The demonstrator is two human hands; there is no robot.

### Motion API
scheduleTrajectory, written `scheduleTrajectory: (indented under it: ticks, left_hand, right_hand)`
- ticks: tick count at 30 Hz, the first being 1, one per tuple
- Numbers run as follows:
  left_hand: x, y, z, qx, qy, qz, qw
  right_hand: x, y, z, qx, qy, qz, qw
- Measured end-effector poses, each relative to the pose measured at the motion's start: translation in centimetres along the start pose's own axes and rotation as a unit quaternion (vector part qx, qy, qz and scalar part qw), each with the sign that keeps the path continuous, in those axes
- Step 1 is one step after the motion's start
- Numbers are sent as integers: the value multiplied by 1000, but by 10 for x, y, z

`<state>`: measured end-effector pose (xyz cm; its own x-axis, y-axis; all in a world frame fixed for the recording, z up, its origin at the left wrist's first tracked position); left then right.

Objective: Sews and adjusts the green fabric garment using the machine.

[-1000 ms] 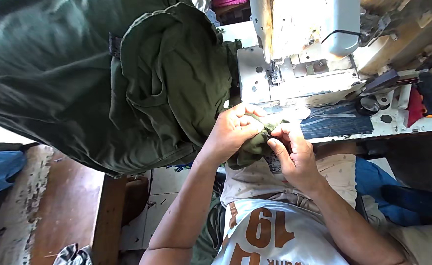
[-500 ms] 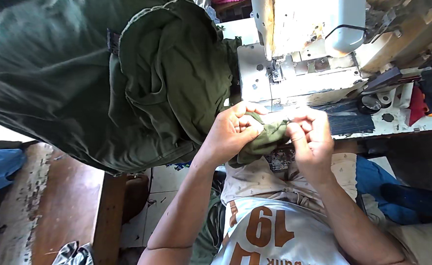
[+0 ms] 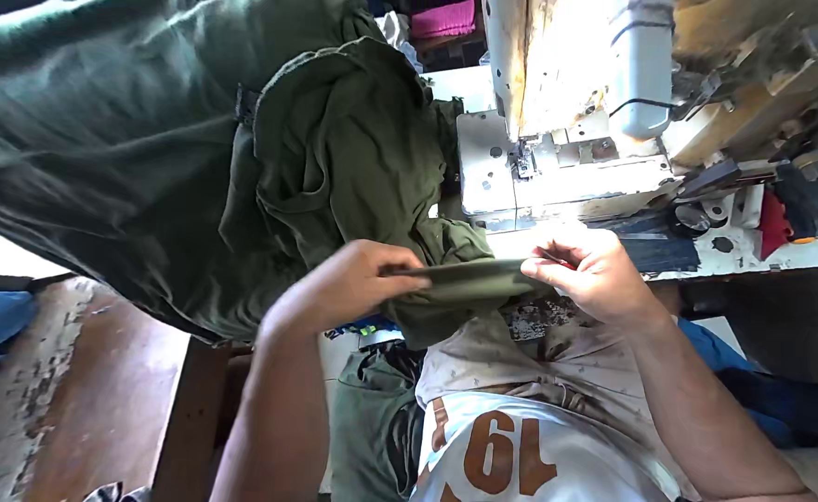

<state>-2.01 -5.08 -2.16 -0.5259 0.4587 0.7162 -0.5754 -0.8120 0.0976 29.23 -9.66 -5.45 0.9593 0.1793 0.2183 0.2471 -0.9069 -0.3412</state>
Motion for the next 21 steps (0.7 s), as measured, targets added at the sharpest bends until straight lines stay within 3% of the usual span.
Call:
scheduleTrajectory:
  ticks: [3,6,9,12,16,21]
  left_hand:
    - [56,20,2,-20,-11,153,988]
    - [104,24,24,-84,-17,341,936]
    - [106,-2,76,-148,30,448,881]
    - [77,-54,96,-188,6,401,897]
    - [31,-116,62,-137,22,246,959]
    - [0,-152,39,-114,-13,161,980]
  right_hand:
    - [-28,-22,-13,13,-45,5,999]
    - [-58,-47,-41,66,-91,26,993]
    - [-73,-58,-58,108,-100,62,987]
    - [-69,-42,-29,40,-83,101,991]
    - [-39,-5,38,-59,-71,177,980]
    - [-16,21,58,-116,-78,169,976]
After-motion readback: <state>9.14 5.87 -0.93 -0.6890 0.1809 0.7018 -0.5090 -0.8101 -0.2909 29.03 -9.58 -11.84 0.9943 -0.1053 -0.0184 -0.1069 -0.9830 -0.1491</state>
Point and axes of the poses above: each hand's wrist, its own y-axis away from the middle knuckle, its own x-axis out of the back of the hand, z = x × y, the point moved 2 cm from there along -y, towards the middle knuckle, and after that the axes turned 1 degree about x, right-handed, at the moved point
